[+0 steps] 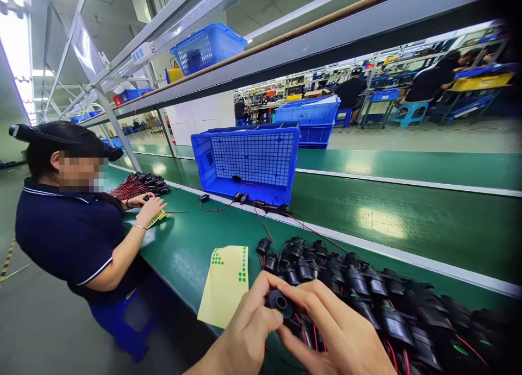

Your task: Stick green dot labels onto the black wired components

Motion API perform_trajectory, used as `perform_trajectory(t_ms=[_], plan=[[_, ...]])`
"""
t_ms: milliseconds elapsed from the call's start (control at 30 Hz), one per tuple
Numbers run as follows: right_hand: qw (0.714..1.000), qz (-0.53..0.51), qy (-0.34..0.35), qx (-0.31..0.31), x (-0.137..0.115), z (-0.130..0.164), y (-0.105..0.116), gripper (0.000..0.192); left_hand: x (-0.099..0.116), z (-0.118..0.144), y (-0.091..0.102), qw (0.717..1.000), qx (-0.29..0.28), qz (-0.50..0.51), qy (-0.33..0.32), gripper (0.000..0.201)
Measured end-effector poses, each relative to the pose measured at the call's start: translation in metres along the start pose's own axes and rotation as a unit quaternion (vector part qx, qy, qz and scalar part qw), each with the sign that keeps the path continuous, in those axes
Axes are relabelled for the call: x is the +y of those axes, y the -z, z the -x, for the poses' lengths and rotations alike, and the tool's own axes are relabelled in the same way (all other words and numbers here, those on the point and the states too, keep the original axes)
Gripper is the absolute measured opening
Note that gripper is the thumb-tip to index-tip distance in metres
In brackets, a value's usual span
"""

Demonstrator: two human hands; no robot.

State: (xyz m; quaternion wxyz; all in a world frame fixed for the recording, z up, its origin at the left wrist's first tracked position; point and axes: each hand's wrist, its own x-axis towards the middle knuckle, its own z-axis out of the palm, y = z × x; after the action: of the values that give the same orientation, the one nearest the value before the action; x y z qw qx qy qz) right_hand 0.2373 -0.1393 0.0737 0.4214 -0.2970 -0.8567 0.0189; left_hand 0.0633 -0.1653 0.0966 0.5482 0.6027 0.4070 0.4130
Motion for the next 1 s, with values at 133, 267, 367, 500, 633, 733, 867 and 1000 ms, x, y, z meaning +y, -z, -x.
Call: perform_trajectory(t_ms=[133, 267, 367, 500, 633, 733, 867, 1000], plan=[[1.000, 0.013, 0.014, 0.001, 0.001, 0.001, -0.002, 0.042, 0.003, 0.000, 0.000, 1.000, -0.007, -0.005, -0.016, 0.026], [0.999, 0.035, 0.036, 0.010, 0.001, 0.002, -0.005, 0.040, -0.006, 0.000, 0.000, 0.999, -0.023, 0.018, -0.044, 0.022], [0.995, 0.068, 0.061, 0.029, 0.001, 0.003, -0.009, 0.037, -0.019, 0.000, -0.002, 0.997, -0.020, 0.037, -0.072, 0.018], [0.993, 0.094, 0.069, 0.013, 0.002, 0.005, -0.011, 0.036, -0.032, -0.002, -0.005, 0.995, 0.006, 0.075, -0.072, 0.021], [0.995, 0.092, 0.050, -0.001, 0.001, 0.003, -0.007, 0.033, -0.035, -0.003, -0.007, 0.990, 0.005, 0.125, -0.058, 0.025], [0.995, 0.091, 0.039, -0.002, 0.001, 0.002, -0.005, 0.034, -0.034, -0.003, -0.007, 0.990, 0.004, 0.128, -0.052, 0.027], [0.995, 0.089, 0.035, -0.004, 0.001, 0.003, -0.006, 0.037, -0.030, -0.002, -0.005, 0.992, 0.002, 0.119, -0.045, 0.026], [0.995, 0.091, 0.036, -0.008, 0.000, 0.003, -0.006, 0.034, -0.027, -0.002, -0.007, 0.993, -0.001, 0.115, -0.033, 0.026]])
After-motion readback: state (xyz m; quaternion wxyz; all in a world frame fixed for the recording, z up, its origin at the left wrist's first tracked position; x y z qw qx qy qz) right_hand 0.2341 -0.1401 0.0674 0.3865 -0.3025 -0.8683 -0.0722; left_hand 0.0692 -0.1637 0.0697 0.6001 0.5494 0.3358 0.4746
